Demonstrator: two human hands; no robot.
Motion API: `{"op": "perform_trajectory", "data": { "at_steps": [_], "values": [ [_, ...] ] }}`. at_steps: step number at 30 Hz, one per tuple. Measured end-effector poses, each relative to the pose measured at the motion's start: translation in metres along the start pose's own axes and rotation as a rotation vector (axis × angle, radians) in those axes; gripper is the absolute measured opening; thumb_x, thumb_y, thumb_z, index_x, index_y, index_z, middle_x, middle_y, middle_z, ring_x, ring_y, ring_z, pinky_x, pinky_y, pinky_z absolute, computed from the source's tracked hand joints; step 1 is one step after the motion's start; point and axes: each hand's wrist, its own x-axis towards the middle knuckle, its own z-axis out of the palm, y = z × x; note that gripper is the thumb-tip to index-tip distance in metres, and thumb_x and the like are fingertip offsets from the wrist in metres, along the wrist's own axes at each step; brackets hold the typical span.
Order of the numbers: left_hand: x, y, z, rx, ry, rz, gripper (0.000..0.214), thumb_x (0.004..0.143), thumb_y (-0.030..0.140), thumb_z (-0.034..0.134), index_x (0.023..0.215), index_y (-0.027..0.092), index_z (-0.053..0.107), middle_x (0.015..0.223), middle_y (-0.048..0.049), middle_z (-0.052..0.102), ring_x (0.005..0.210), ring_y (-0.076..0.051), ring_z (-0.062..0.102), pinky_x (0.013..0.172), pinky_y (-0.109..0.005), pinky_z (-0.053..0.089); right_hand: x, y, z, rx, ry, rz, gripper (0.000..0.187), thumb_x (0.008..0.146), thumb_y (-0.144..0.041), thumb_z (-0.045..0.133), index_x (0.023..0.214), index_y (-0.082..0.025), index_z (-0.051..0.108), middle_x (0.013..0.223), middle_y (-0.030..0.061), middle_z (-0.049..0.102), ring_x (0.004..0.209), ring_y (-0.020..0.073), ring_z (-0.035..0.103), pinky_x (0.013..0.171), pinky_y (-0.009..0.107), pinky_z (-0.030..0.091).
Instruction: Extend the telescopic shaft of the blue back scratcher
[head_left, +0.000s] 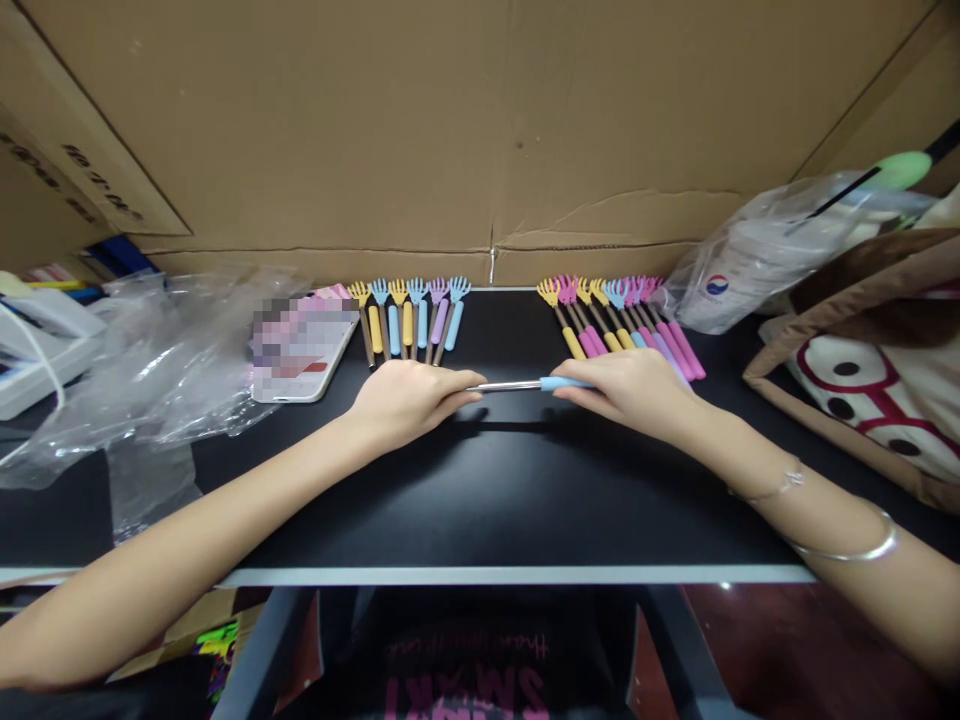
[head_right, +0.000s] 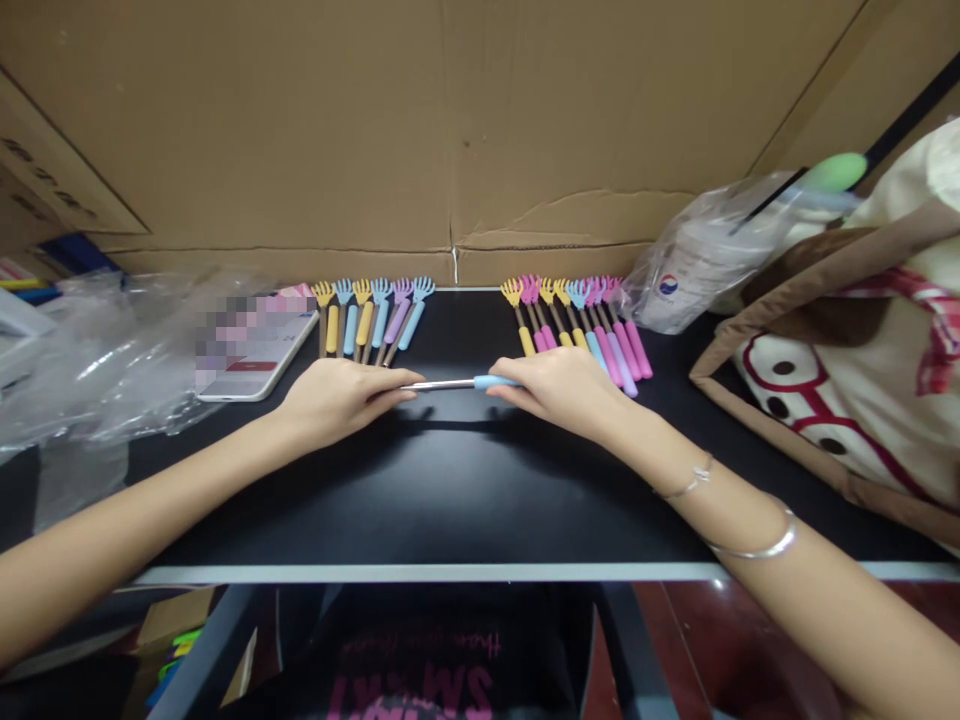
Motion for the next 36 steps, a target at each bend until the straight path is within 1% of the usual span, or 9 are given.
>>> {"op": "perform_trajectory", "data": {
  "at_steps": [5, 8, 10, 13, 17, 21, 27, 32, 36],
  "values": [
    [0.0018, 0.0026, -0.0019, -0.271, -0.157, -0.043, 0.037, 0.093, 0.047, 0.031, 0.109, 0.031, 0.061, 0.08, 0.0025, 0.068, 0.068, -0.013, 0.062, 0.053, -0.019, 0.032, -0.0003, -0.0009, -0.0075, -0.081, 0.102, -0.084, 0.036, 0.09, -0.046, 0.039, 0.086, -0.021, 0.065, 0.072, -0.0014, 0.068, 0.063, 0.009, 0.06, 0.048, 0.021, 0.026],
    [0.0024, 0.0031, -0.0025, -0.438, -0.208, -0.036, 0.036, 0.092, 0.047, 0.033, 0.106, 0.031, 0.063, 0.078, 0.0034, 0.067, 0.065, -0.011, 0.059, 0.056, -0.018, 0.034, 0.0004, -0.0011, -0.0091, -0.131, 0.139, -0.116, 0.035, 0.09, -0.045, 0.04, 0.086, -0.021, 0.065, 0.07, -0.0017, 0.067, 0.063, 0.0086, 0.06, 0.048, 0.021, 0.026],
    [0.0027, 0.0032, -0.0026, -0.478, -0.218, -0.035, 0.036, 0.092, 0.047, 0.034, 0.104, 0.03, 0.064, 0.074, 0.0037, 0.066, 0.062, -0.01, 0.057, 0.056, -0.018, 0.034, 0.001, -0.0012, -0.0092, -0.151, 0.147, -0.127, 0.036, 0.09, -0.046, 0.04, 0.085, -0.021, 0.065, 0.069, -0.0016, 0.066, 0.062, 0.0085, 0.059, 0.047, 0.021, 0.026],
    [0.0026, 0.0032, -0.0023, -0.45, -0.207, -0.037, 0.036, 0.092, 0.046, 0.034, 0.106, 0.029, 0.063, 0.074, 0.003, 0.066, 0.062, -0.011, 0.058, 0.055, -0.018, 0.033, 0.0016, -0.0015, -0.0084, -0.167, 0.144, -0.124, 0.037, 0.091, -0.046, 0.038, 0.085, -0.021, 0.065, 0.068, -0.0011, 0.066, 0.061, 0.0084, 0.059, 0.047, 0.022, 0.026],
    [0.0019, 0.0028, -0.0017, -0.264, -0.123, -0.022, 0.035, 0.092, 0.044, 0.034, 0.112, 0.03, 0.06, 0.08, 0.0014, 0.069, 0.067, -0.013, 0.062, 0.053, -0.02, 0.032, 0.0015, -0.0022, -0.0049, -0.143, 0.121, -0.109, 0.039, 0.092, -0.045, 0.035, 0.088, -0.02, 0.065, 0.073, -0.0001, 0.068, 0.064, 0.0091, 0.061, 0.047, 0.022, 0.026],
    [0.0007, 0.002, -0.002, -0.069, -0.013, -0.003, 0.034, 0.092, 0.044, 0.034, 0.108, 0.031, 0.062, 0.08, 0.0016, 0.07, 0.066, -0.015, 0.064, 0.049, -0.021, 0.029, 0.001, -0.0034, -0.0015, -0.106, 0.119, -0.067, 0.038, 0.092, -0.044, 0.035, 0.09, -0.02, 0.064, 0.079, 0.0002, 0.069, 0.066, 0.0098, 0.062, 0.047, 0.023, 0.026],
    [-0.0005, -0.0008, -0.0016, 0.06, 0.156, 0.04, 0.034, 0.092, 0.043, 0.036, 0.102, 0.028, 0.065, 0.083, 0.0009, 0.071, 0.067, -0.014, 0.065, 0.046, -0.021, 0.029, 0.0012, -0.0071, -0.0007, -0.042, 0.064, 0.021, 0.039, 0.092, -0.046, 0.033, 0.091, -0.021, 0.063, 0.074, 0.0005, 0.069, 0.063, 0.0108, 0.061, 0.048, 0.023, 0.026],
    [-0.0008, -0.0036, 0.0012, 0.134, 0.281, 0.103, 0.031, 0.092, 0.041, 0.039, 0.098, 0.027, 0.066, 0.077, 0.0014, 0.071, 0.062, -0.012, 0.063, 0.044, -0.021, 0.027, 0.0036, -0.0096, -0.0022, 0.073, -0.083, 0.128, 0.042, 0.091, -0.05, 0.031, 0.094, -0.023, 0.063, 0.067, 0.0015, 0.065, 0.06, 0.0137, 0.058, 0.05, 0.024, 0.026],
    [-0.0016, -0.004, 0.0026, 0.185, 0.326, 0.181, 0.028, 0.092, 0.037, 0.04, 0.098, 0.025, 0.065, 0.068, 0.0014, 0.067, 0.057, -0.011, 0.06, 0.043, -0.021, 0.025, 0.0067, -0.0098, -0.007, 0.361, -0.274, 0.186, 0.042, 0.09, -0.05, 0.032, 0.093, -0.023, 0.063, 0.074, 0.0021, 0.066, 0.066, 0.0144, 0.058, 0.057, 0.023, 0.032]
  ]
}}
